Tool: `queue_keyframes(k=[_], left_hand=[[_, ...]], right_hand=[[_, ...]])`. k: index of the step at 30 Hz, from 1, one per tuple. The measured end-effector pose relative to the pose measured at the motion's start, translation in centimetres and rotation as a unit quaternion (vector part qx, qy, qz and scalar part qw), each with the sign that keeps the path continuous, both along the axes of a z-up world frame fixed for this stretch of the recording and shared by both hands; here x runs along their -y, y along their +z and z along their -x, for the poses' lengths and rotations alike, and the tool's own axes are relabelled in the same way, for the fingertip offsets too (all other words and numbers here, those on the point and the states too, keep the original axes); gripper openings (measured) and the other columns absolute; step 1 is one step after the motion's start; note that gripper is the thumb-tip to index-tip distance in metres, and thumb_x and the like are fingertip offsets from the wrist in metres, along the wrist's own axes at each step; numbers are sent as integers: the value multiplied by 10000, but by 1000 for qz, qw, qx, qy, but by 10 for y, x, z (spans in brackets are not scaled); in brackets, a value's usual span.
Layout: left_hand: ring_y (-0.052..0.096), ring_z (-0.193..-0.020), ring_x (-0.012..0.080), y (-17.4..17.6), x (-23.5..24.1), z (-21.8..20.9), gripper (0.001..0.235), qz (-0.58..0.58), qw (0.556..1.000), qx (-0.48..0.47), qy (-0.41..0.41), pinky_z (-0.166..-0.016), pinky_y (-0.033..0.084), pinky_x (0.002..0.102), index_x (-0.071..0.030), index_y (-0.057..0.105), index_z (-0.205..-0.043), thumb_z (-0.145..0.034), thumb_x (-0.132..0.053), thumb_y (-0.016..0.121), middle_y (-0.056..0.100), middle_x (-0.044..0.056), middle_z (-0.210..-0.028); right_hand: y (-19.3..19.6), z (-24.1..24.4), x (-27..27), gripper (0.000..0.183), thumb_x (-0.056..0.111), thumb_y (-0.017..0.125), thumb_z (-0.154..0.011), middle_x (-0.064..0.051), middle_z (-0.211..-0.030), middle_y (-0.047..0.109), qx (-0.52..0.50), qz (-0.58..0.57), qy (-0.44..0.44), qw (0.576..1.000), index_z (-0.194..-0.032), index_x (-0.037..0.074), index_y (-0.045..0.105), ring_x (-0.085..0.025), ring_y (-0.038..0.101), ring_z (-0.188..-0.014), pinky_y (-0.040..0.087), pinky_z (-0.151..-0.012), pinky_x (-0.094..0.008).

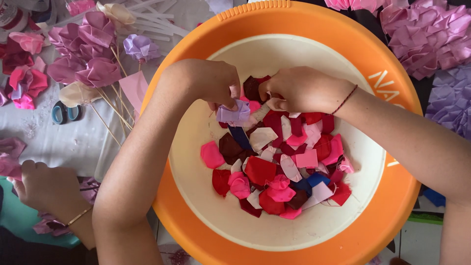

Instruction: The person repeatedly picks small fabric pieces from a bowl and folds them into petal shapes by hand. They place the folded petals back into the same bowl. A second person is visible in the background working on similar items.

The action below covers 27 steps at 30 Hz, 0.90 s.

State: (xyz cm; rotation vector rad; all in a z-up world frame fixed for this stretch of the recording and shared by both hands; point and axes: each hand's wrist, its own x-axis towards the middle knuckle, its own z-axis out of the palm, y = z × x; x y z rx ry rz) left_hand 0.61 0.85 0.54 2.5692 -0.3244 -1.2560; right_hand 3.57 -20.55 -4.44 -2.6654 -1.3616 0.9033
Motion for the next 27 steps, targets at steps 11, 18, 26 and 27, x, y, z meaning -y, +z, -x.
queue_keyframes(k=[11, 18, 26, 27], left_hand=[[794, -727, 174, 2, -2, 1, 330, -12, 1000, 16, 0, -813, 569, 310, -150, 768, -1137, -831, -270, 738, 795, 94, -810], [798, -757, 170, 1, -3, -1, 376, -25, 1000, 6, 11, -858, 561, 308, -150, 748, -1197, -838, -262, 731, 792, 93, -810], [795, -764, 170, 1, -3, -3, 341, -17, 1000, 5, 22, -876, 548, 323, -180, 752, -1165, -838, -258, 695, 791, 66, -803], [796, -770, 173, 0, -3, -3, 337, -19, 1000, 2, 19, -869, 544, 317, -179, 747, -1159, -840, -263, 679, 783, 52, -752]], right_hand=[[17, 5, -6, 186, 99, 653, -894, -117, -1033, 618, 82, -158, 3, 984, -1071, 49, 620, -461, 681, -900, 592, -705, -603], [-2, 8, -5, 224, 266, 693, -879, -61, -892, 696, -46, -39, 63, 996, -1055, 128, 717, -384, 740, -861, 609, -696, -553], [16, 11, -6, 325, 463, 718, -893, -59, -810, 770, -47, -24, 50, 997, -1002, 159, 750, -342, 767, -843, 616, -723, -491], [33, 11, -9, 358, 453, 700, -910, -94, -807, 785, -62, -45, 6, 997, -1030, 120, 753, -366, 765, -855, 617, -728, -509]])
